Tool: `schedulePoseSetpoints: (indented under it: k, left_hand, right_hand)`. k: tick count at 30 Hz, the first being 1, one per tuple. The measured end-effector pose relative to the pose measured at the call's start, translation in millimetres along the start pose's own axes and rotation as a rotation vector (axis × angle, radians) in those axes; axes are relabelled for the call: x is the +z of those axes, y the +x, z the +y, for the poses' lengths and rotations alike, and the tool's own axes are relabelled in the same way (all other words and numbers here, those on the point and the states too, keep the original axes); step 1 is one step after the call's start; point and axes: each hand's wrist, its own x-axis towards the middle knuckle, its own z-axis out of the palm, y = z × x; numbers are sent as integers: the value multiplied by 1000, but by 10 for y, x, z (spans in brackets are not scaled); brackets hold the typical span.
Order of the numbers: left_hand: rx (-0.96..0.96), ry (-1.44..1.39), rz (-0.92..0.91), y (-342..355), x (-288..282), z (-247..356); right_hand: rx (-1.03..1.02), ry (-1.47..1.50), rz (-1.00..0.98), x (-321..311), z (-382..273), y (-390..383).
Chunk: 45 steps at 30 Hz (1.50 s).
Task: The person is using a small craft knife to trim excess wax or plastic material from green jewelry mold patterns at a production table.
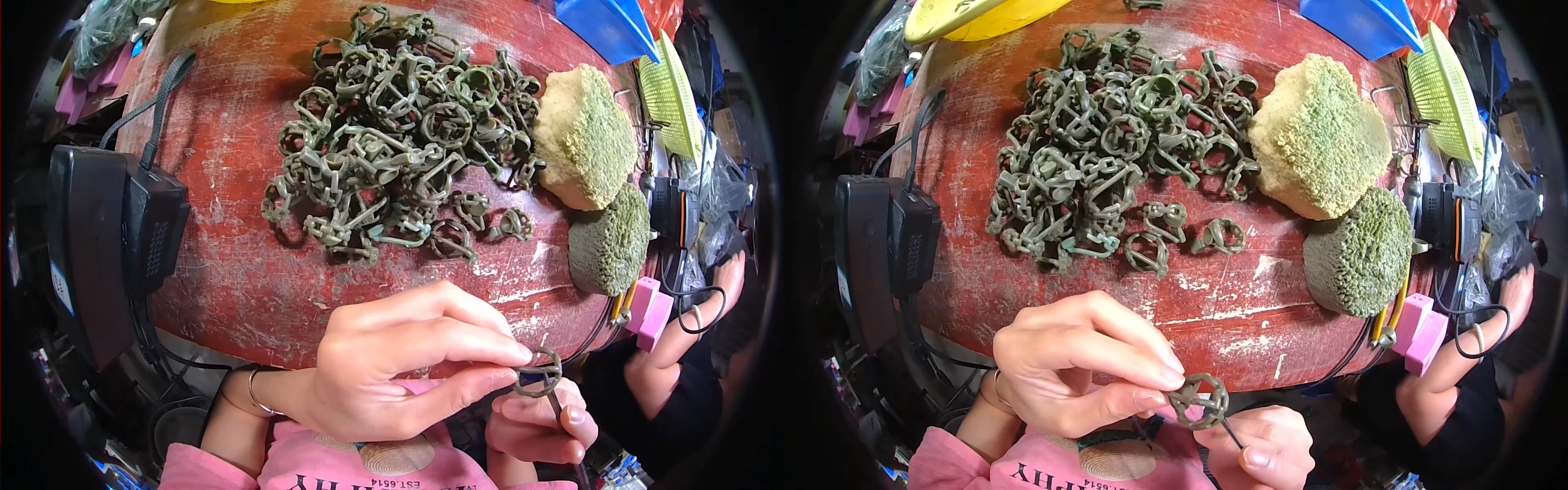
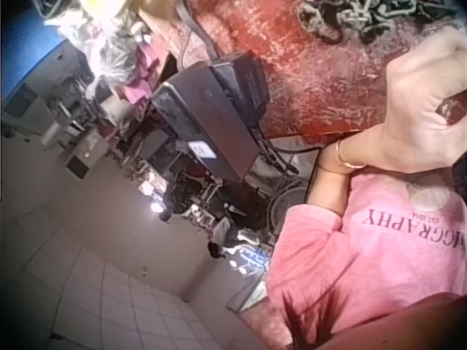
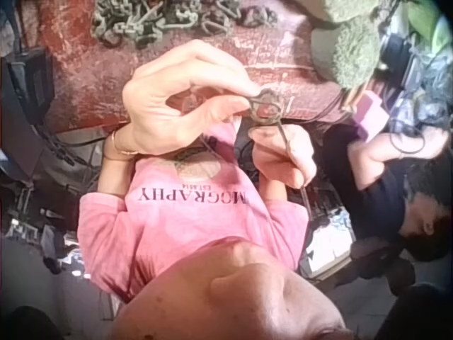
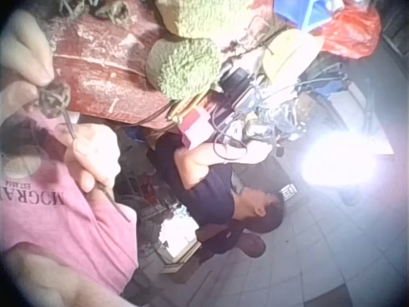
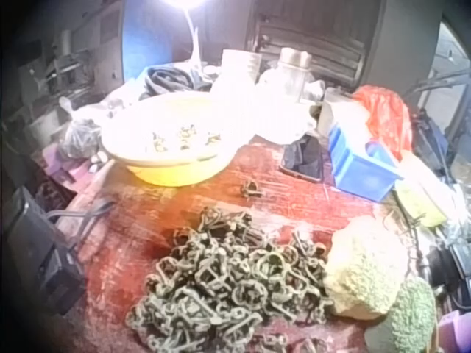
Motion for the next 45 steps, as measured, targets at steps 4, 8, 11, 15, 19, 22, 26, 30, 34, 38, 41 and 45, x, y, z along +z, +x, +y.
schedulePoseSetpoints:
  k: [4,8,11,15,19,22,26,30,34,38,41,45]
  left_hand:
    - [32,20,-15,-2,-23,5]
    - [29,7,-3,-1,-10,5]
    - [54,34,8,-20,-25,-13]
    - [136,93,-35,-11,-34,8]
    - [164,60,-45,-41,-28,-36]
    - [225,60,-54,-34,-26,-56]
    - [225,57,-48,-26,-42,-38]
    - [190,37,-27,-33,-40,-26]
    - [152,119,-21,-47,-60,14]
    - [146,127,-5,-49,-62,39]
    - [130,116,-11,-45,-67,44]
    - [120,88,-5,-56,-67,47]
  right_hand:
    - [-38,236,283,249,24,79]
    - [74,272,256,326,-14,156]
    - [117,290,189,167,-5,101]
    - [1137,1094,360,-177,-334,179]
    - [897,865,387,-70,-236,-2]
    - [690,924,385,130,-193,48]
    - [262,209,93,261,-203,256]
    - [152,56,-24,262,-172,316]
    - [-46,-67,31,327,-29,305]
    - [-39,-125,119,377,-77,344]
    - [67,-264,63,368,-153,372]
    - [74,-437,-71,353,-178,401]
